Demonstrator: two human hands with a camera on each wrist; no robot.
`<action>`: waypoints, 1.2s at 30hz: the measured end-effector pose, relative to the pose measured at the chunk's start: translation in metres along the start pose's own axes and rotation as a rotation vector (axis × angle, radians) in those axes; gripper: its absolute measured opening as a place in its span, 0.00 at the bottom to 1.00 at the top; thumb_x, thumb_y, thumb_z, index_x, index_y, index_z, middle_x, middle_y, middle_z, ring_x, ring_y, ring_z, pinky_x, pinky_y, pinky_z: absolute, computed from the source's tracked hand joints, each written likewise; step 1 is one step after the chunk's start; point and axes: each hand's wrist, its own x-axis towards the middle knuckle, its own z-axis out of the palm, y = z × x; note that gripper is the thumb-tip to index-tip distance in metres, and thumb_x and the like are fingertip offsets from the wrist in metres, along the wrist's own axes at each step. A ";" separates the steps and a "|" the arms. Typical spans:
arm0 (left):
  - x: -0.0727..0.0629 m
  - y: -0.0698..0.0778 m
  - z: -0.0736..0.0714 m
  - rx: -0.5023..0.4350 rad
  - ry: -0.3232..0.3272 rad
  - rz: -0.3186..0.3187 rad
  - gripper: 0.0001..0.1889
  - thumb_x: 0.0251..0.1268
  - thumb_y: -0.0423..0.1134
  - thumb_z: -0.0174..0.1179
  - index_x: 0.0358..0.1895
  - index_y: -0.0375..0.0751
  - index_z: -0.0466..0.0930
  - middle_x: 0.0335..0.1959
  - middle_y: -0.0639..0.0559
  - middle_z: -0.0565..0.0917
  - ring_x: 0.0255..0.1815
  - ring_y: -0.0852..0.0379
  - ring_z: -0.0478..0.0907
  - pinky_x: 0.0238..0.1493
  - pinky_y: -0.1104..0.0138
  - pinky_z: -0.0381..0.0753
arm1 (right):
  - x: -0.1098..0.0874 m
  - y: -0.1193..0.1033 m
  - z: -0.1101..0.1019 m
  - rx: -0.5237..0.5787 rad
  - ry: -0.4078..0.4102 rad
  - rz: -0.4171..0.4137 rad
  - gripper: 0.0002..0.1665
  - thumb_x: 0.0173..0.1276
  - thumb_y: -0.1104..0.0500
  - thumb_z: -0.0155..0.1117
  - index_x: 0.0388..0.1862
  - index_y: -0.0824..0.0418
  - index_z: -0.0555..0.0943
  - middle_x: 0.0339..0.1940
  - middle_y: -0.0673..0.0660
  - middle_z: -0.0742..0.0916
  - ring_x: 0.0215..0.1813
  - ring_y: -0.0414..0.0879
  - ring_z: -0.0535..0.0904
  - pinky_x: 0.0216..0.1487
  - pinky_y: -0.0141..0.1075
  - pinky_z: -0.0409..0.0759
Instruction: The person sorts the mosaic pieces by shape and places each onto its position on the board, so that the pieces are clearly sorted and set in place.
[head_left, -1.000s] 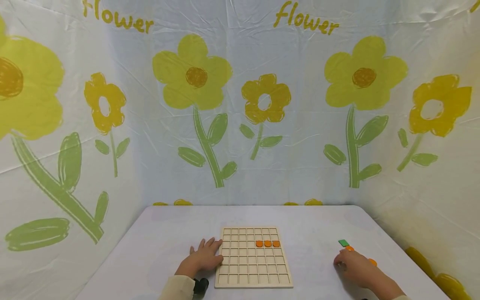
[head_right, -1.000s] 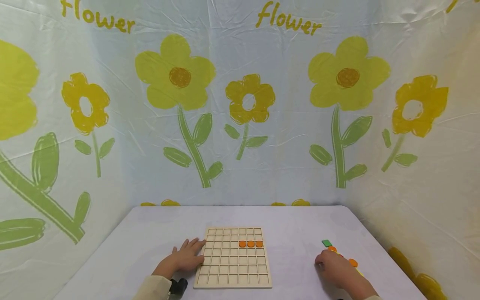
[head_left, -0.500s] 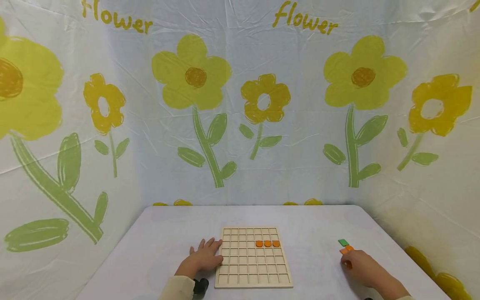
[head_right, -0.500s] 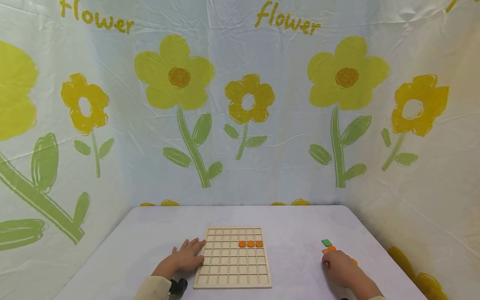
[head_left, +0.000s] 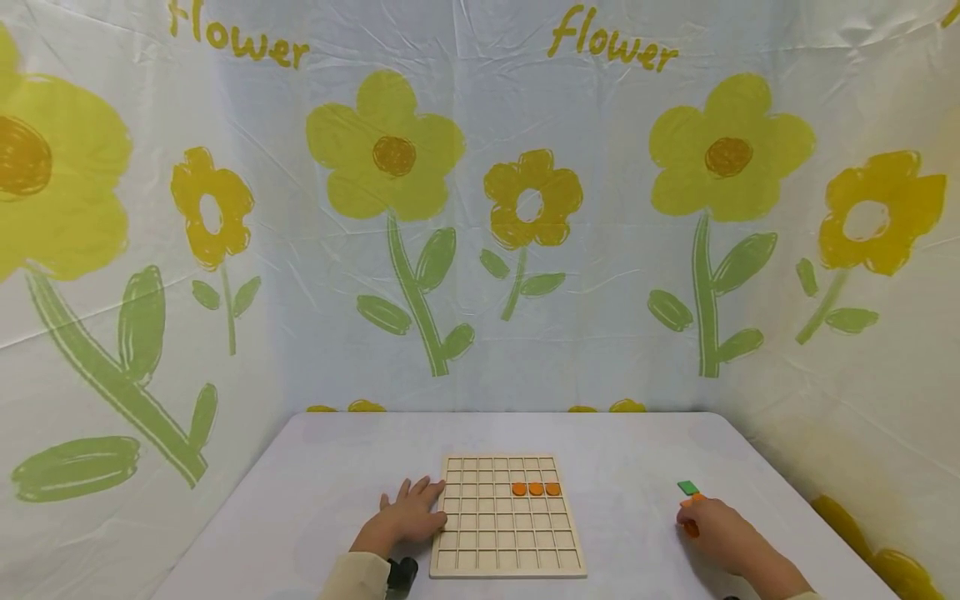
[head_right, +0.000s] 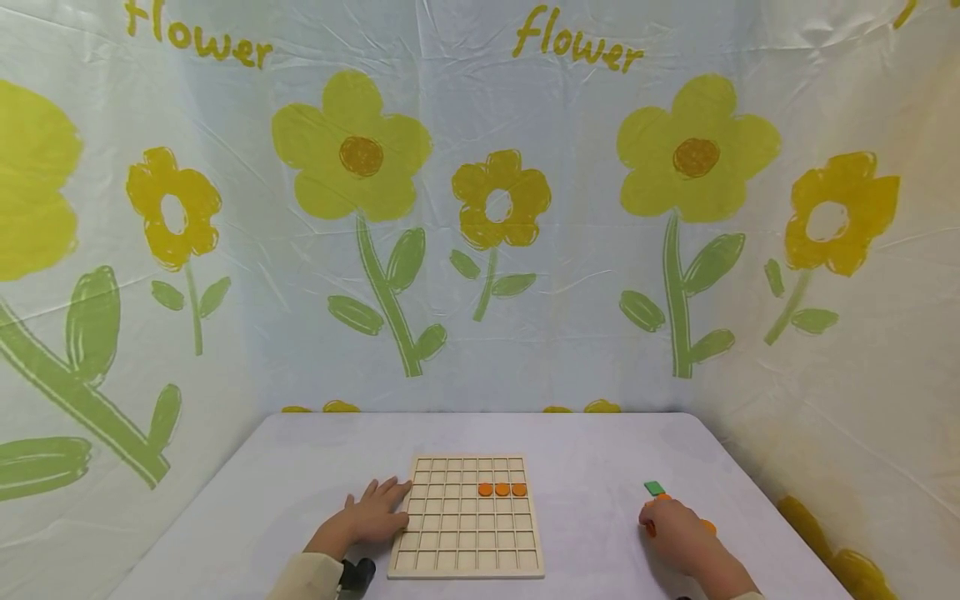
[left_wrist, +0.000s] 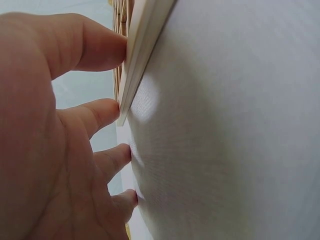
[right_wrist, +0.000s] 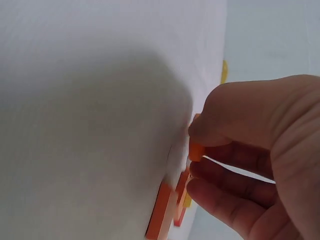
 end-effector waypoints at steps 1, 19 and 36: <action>0.000 0.000 0.000 -0.001 0.001 -0.001 0.33 0.61 0.51 0.51 0.71 0.46 0.66 0.74 0.40 0.62 0.76 0.29 0.48 0.66 0.26 0.39 | 0.001 -0.002 0.000 -0.011 0.016 -0.013 0.02 0.57 0.66 0.68 0.29 0.59 0.84 0.26 0.46 0.82 0.32 0.41 0.75 0.38 0.40 0.79; 0.004 -0.002 0.003 0.002 0.006 -0.002 0.33 0.60 0.51 0.52 0.70 0.46 0.66 0.74 0.40 0.62 0.76 0.28 0.49 0.66 0.26 0.40 | 0.035 -0.063 0.002 0.110 -0.059 0.073 0.07 0.57 0.66 0.70 0.35 0.56 0.86 0.35 0.50 0.83 0.39 0.45 0.77 0.50 0.49 0.82; 0.003 -0.001 0.003 0.005 0.019 0.001 0.32 0.60 0.50 0.52 0.69 0.46 0.68 0.73 0.39 0.63 0.75 0.28 0.49 0.66 0.26 0.40 | 0.063 -0.099 0.016 0.186 -0.012 0.030 0.11 0.54 0.66 0.71 0.38 0.59 0.86 0.35 0.50 0.83 0.38 0.44 0.76 0.48 0.46 0.82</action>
